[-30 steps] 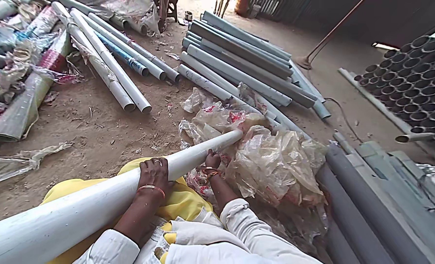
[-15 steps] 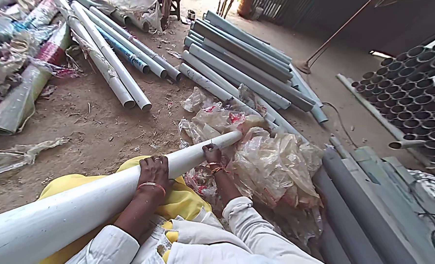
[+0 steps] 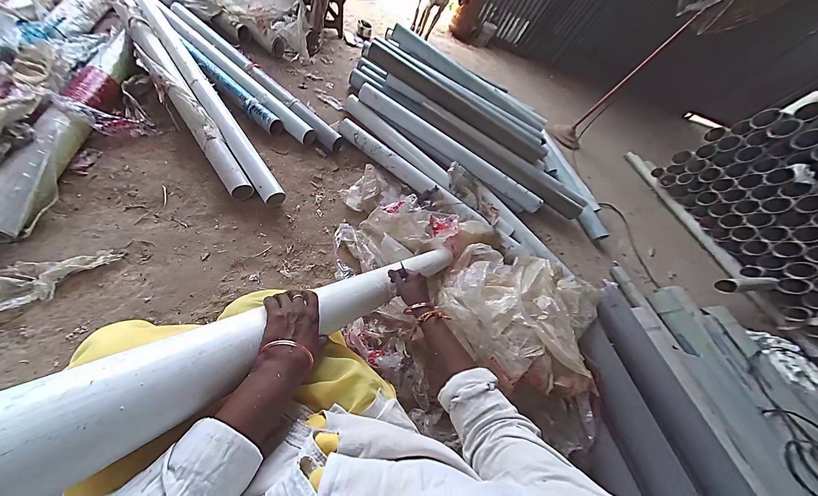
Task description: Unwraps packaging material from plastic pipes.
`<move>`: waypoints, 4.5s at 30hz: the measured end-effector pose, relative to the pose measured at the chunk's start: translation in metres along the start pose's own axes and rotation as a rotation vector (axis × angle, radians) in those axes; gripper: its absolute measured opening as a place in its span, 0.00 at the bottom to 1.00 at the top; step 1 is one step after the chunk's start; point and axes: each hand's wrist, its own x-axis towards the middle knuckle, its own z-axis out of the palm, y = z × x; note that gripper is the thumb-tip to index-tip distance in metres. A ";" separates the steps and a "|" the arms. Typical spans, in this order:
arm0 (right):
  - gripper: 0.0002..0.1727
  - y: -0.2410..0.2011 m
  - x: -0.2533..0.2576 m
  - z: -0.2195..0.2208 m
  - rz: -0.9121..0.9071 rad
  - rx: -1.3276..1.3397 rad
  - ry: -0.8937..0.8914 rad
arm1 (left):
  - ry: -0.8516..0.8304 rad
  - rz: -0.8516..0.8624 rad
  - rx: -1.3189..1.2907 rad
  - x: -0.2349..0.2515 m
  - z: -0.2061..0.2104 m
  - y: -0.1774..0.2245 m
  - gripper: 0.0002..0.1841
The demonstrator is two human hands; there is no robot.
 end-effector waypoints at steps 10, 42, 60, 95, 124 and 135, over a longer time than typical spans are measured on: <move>0.17 -0.036 0.009 -0.019 -0.296 -0.683 -0.363 | 0.012 0.008 0.003 -0.002 0.002 0.000 0.48; 0.18 -0.021 0.040 0.010 -0.009 -0.300 -0.225 | -0.025 0.000 -0.014 0.002 0.000 -0.002 0.48; 0.14 -0.010 0.000 -0.002 -0.055 -0.023 -0.061 | -0.003 0.006 -0.001 0.001 0.001 -0.001 0.48; 0.19 -0.001 0.005 0.023 0.275 0.153 0.050 | -0.022 0.090 0.014 0.003 0.004 -0.008 0.45; 0.19 -0.002 0.011 0.020 0.176 0.116 0.036 | 0.015 0.075 -0.031 0.003 0.007 -0.006 0.47; 0.20 -0.040 0.007 0.018 0.130 -0.310 -0.116 | -0.027 0.095 -0.005 -0.001 0.000 -0.007 0.47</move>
